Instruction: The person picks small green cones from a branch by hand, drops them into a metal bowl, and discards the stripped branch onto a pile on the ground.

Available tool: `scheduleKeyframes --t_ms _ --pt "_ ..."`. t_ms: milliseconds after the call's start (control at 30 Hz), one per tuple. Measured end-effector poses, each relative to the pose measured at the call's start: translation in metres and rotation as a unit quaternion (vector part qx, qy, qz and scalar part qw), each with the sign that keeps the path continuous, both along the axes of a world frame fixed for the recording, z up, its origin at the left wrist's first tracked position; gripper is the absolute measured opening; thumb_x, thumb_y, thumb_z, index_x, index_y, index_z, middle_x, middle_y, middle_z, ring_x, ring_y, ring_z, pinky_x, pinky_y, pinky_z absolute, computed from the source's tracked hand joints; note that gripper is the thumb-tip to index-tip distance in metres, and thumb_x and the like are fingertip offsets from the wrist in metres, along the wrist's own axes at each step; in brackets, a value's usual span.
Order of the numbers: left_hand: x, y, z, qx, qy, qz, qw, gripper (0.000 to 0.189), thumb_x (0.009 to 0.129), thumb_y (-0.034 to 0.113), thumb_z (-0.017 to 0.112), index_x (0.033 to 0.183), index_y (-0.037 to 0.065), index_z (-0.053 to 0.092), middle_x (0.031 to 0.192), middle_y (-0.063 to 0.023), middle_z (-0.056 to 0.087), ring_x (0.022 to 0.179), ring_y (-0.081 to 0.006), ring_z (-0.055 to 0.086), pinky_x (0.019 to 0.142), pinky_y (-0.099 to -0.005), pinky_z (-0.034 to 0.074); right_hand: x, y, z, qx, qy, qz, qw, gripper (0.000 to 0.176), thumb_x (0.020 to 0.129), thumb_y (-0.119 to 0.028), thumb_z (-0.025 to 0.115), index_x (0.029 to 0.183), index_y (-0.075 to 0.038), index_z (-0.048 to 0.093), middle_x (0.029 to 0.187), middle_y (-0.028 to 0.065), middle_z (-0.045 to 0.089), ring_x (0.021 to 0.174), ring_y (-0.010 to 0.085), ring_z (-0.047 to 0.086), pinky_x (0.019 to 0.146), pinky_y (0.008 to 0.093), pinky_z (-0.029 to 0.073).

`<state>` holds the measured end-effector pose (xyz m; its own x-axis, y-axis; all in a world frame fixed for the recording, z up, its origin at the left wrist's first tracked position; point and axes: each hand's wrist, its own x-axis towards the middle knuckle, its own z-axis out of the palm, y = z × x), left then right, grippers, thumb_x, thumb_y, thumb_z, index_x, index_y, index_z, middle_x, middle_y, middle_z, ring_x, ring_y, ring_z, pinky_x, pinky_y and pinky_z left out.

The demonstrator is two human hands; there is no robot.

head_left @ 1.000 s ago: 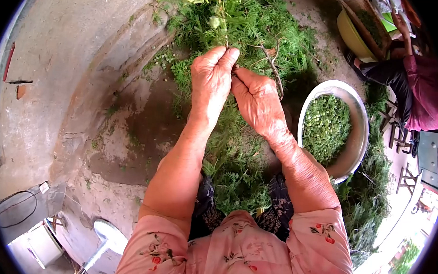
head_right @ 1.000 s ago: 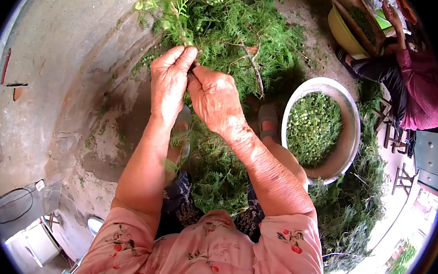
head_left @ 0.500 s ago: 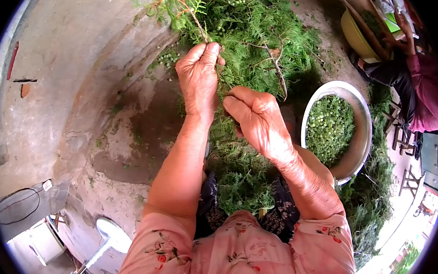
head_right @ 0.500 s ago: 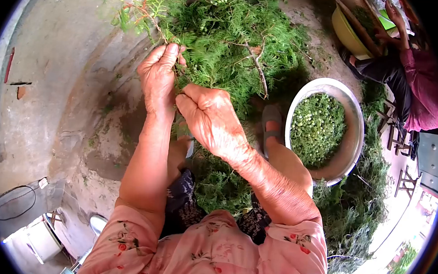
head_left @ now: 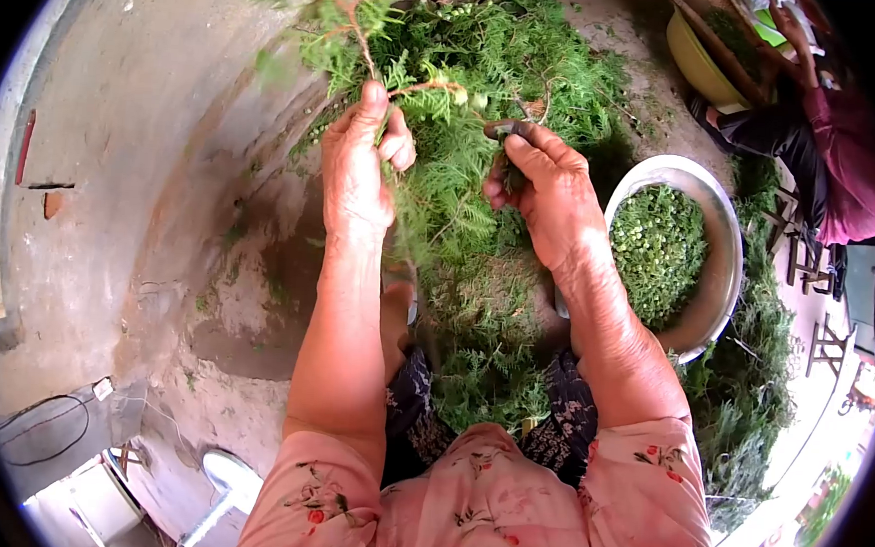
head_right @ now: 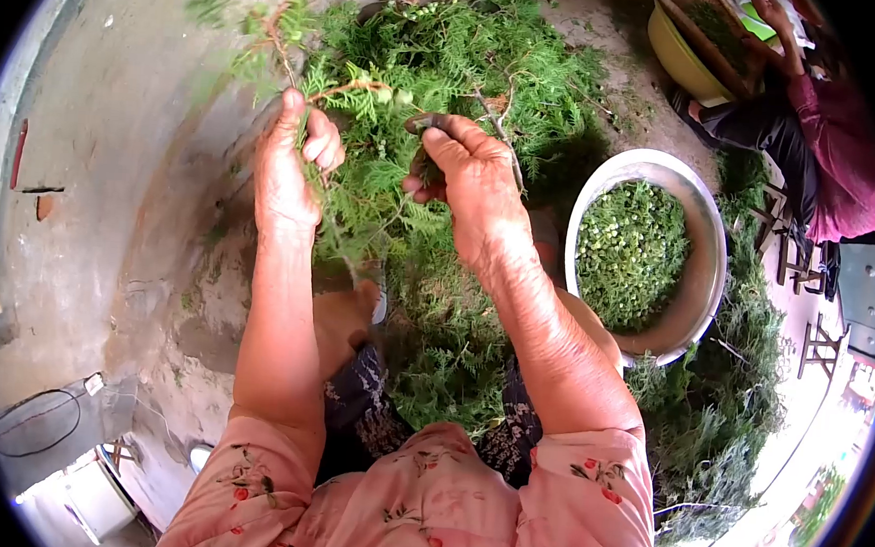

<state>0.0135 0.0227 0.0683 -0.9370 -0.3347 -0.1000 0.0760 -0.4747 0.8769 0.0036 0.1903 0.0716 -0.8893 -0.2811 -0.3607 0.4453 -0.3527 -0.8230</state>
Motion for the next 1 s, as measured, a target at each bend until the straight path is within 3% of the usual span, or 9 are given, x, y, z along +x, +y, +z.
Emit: scheduleKeyframes --t_ms 133,267,400,500,600,667,733,800,1000 --pt "0.001 -0.001 -0.002 0.006 0.016 -0.06 0.998 0.046 0.079 0.042 0.062 0.055 0.006 0.049 0.046 0.0012 0.038 0.04 -0.009 0.035 0.04 -0.0231 0.026 -0.013 0.006 -0.001 -0.068 -0.033 -0.048 0.996 0.016 0.086 -0.015 0.055 0.096 -0.002 0.057 0.073 0.0055 0.057 0.064 0.0152 0.055 0.056 0.0274 0.044" --pt "0.004 0.005 0.004 -0.008 0.002 -0.146 0.989 0.05 0.086 0.041 0.05 0.049 0.01 0.04 0.041 0.0035 0.031 0.038 -0.0088 0.028 0.039 -0.0231 0.021 -0.025 0.006 -0.015 -0.051 0.094 -0.087 0.99 0.016 0.087 -0.015 0.055 0.095 -0.001 0.056 0.08 0.0063 0.06 0.071 0.0173 0.058 0.065 0.0297 0.048" --pt "0.005 0.011 0.004 0.042 -0.001 -0.261 0.964 0.052 0.087 0.042 0.047 0.048 0.01 0.038 0.041 0.0024 0.03 0.037 -0.0095 0.028 0.039 -0.0237 0.022 -0.03 -0.002 -0.016 -0.01 0.106 -0.078 0.991 0.018 0.088 -0.017 0.054 0.094 0.0 0.057 0.085 0.0045 0.06 0.08 0.0122 0.057 0.078 0.0261 0.044" --pt "0.002 0.013 -0.002 0.046 -0.027 -0.269 0.962 0.045 0.081 0.04 0.059 0.052 0.007 0.049 0.044 0.0008 0.038 0.038 -0.0082 0.032 0.039 -0.0223 0.023 -0.019 -0.009 -0.006 0.038 0.077 -0.027 0.996 0.033 0.087 -0.021 0.056 0.111 0.002 0.054 0.091 0.0066 0.063 0.078 0.0104 0.053 0.074 0.0266 0.042" --pt "0.003 0.02 0.008 -0.065 -0.086 -0.194 0.975 0.05 0.084 0.042 0.054 0.05 0.007 0.043 0.042 0.0013 0.033 0.038 -0.0092 0.031 0.039 -0.0232 0.023 -0.011 -0.01 -0.001 0.054 0.034 0.015 0.998 0.033 0.088 -0.022 0.055 0.11 0.002 0.055 0.087 0.0055 0.061 0.075 0.0086 0.05 0.069 0.0254 0.042" --pt "0.003 0.021 0.008 -0.065 -0.092 -0.183 0.977 0.045 0.082 0.04 0.058 0.054 0.005 0.05 0.045 0.0007 0.039 0.039 -0.0072 0.033 0.038 -0.0219 0.023 -0.011 -0.009 -0.007 0.035 0.089 0.037 0.995 0.032 0.088 -0.025 0.055 0.103 0.003 0.057 0.08 0.003 0.059 0.071 0.0077 0.047 0.066 0.0239 0.041" --pt "0.002 0.027 0.009 -0.169 -0.12 -0.108 0.972 0.035 0.082 0.033 0.061 0.062 0.004 0.057 0.05 0.0008 0.044 0.04 -0.0046 0.034 0.037 -0.0207 0.023 -0.013 -0.011 -0.011 0.007 0.106 0.037 0.994 0.03 0.087 -0.027 0.056 0.089 0.003 0.058 0.07 0.0009 0.055 0.065 0.0075 0.044 0.06 0.025 0.04" --pt "0.002 0.029 -0.004 -0.198 -0.079 -0.074 0.974 0.026 0.083 0.026 0.062 0.069 0.004 0.061 0.054 0.0033 0.045 0.042 -0.0019 0.033 0.038 -0.0192 0.023 -0.017 -0.008 -0.021 0.166 0.247 0.07 0.952 0.031 0.087 -0.028 0.056 0.077 0.002 0.056 0.061 0.0014 0.049 0.06 0.0084 0.04 0.055 0.0284 0.038" --pt "0.003 0.03 -0.007 -0.42 0.006 -0.013 0.907 0.029 0.084 0.021 0.061 0.062 0.004 0.053 0.052 0.0062 0.036 0.046 -0.0027 0.029 0.04 -0.0226 0.022 -0.021 0.0 -0.01 0.311 0.283 0.12 0.899 0.026 0.084 -0.023 0.057 0.077 0.002 0.055 0.056 0.0063 0.047 0.053 0.014 0.04 0.053 0.032 0.038"
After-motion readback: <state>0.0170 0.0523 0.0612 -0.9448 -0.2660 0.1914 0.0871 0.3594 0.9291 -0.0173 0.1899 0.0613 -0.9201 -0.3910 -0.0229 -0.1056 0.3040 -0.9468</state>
